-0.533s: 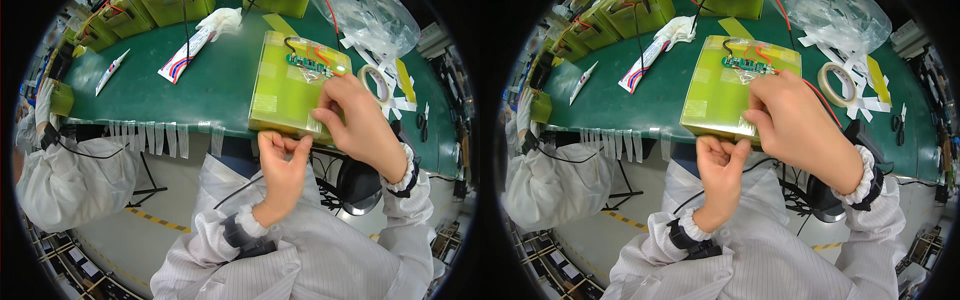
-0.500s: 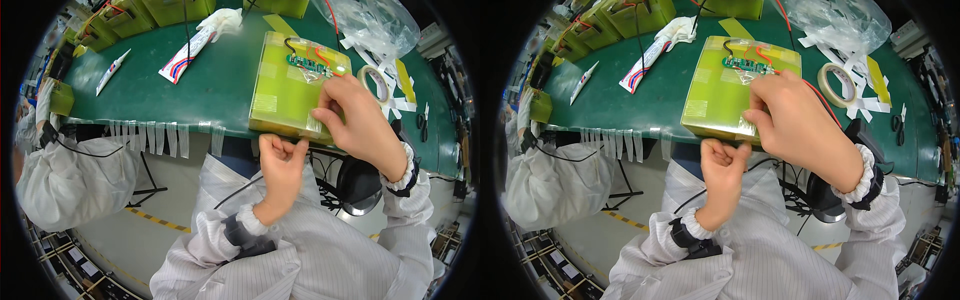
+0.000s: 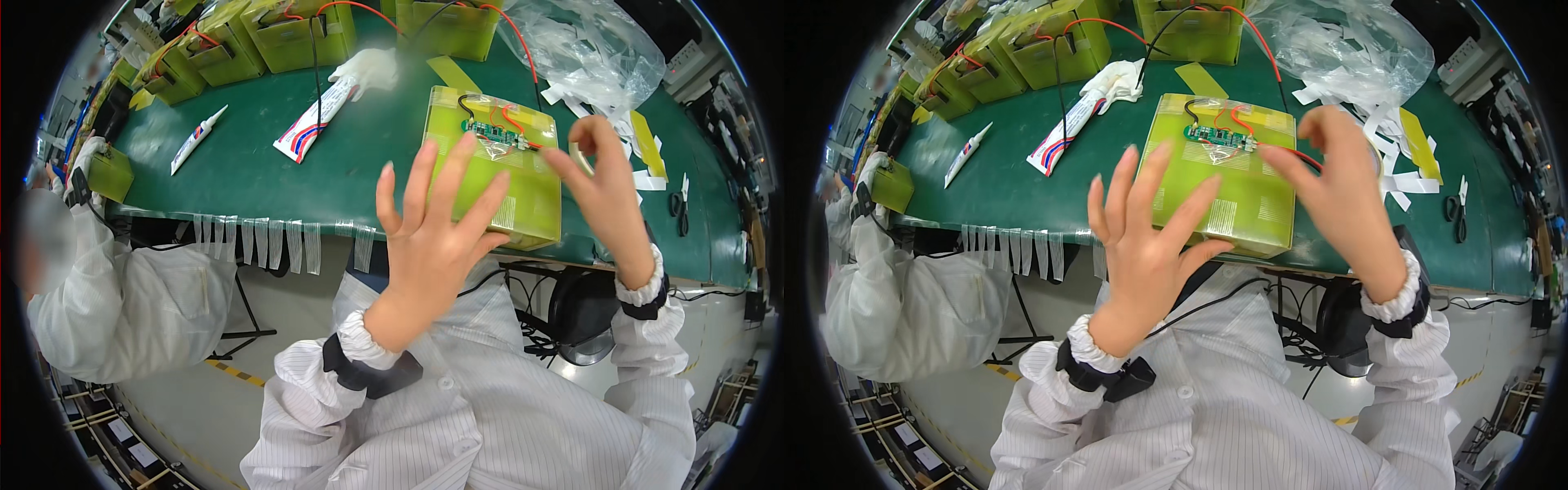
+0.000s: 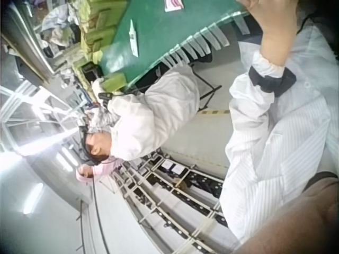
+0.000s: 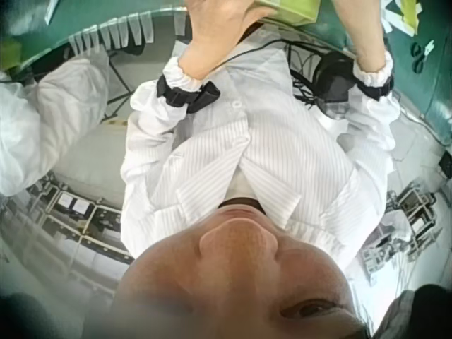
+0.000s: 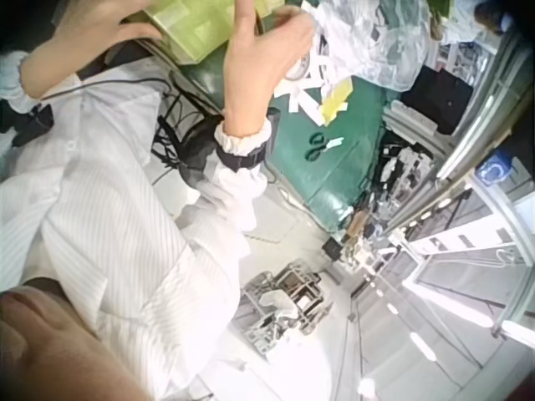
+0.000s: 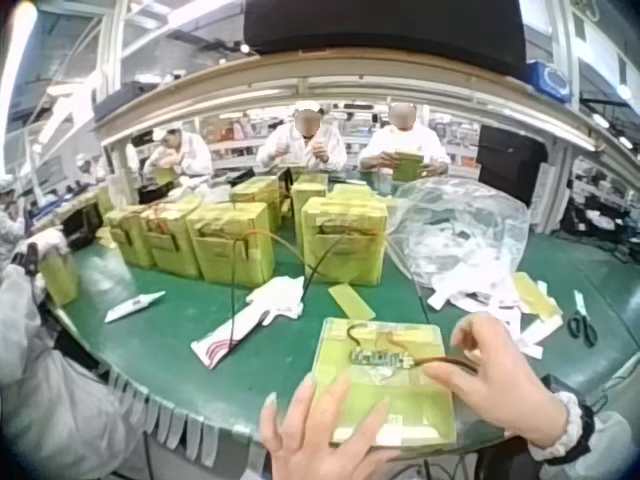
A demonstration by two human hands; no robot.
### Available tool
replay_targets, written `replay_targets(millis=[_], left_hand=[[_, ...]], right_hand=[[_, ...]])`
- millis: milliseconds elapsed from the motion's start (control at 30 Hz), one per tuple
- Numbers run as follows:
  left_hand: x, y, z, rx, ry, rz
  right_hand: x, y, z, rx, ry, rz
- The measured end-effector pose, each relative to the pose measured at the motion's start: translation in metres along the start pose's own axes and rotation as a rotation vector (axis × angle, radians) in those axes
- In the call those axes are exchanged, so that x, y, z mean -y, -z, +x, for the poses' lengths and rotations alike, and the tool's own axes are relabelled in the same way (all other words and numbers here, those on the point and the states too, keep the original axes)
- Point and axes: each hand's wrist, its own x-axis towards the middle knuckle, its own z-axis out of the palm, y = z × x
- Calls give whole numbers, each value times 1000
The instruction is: The person assembles electronic components onto a large battery pack by taping insulated tubes with adhesive tape, positioning a circuit board, and securing wires. The adhesive tape is cut with scissors.
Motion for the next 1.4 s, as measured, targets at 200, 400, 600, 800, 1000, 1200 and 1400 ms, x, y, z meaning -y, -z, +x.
replay_targets(millis=[200, 400, 600, 800, 1000, 1200, 1400], left_hand=[[3, 6, 11, 186, -62, -43], [32, 11, 3, 240, 356, -611], [37, -4, 1, 229, 504, -935], [28, 21, 57, 178, 598, -910], [44, 13, 97, 197, 487, -817], [47, -7, 113, 169, 462, -809], [49, -2, 120, 233, 555, -973]], right_hand=[[-24, 12, -21, 26, -221, 364], [-13, 3, -87, 73, -332, 721], [14, -38, -94, 41, -303, 445], [24, 11, -37, -30, -294, 202], [9, 24, 21, 16, -223, 71], [-14, 24, 45, 23, -219, 138], [-25, 20, 43, 135, -178, 474]])
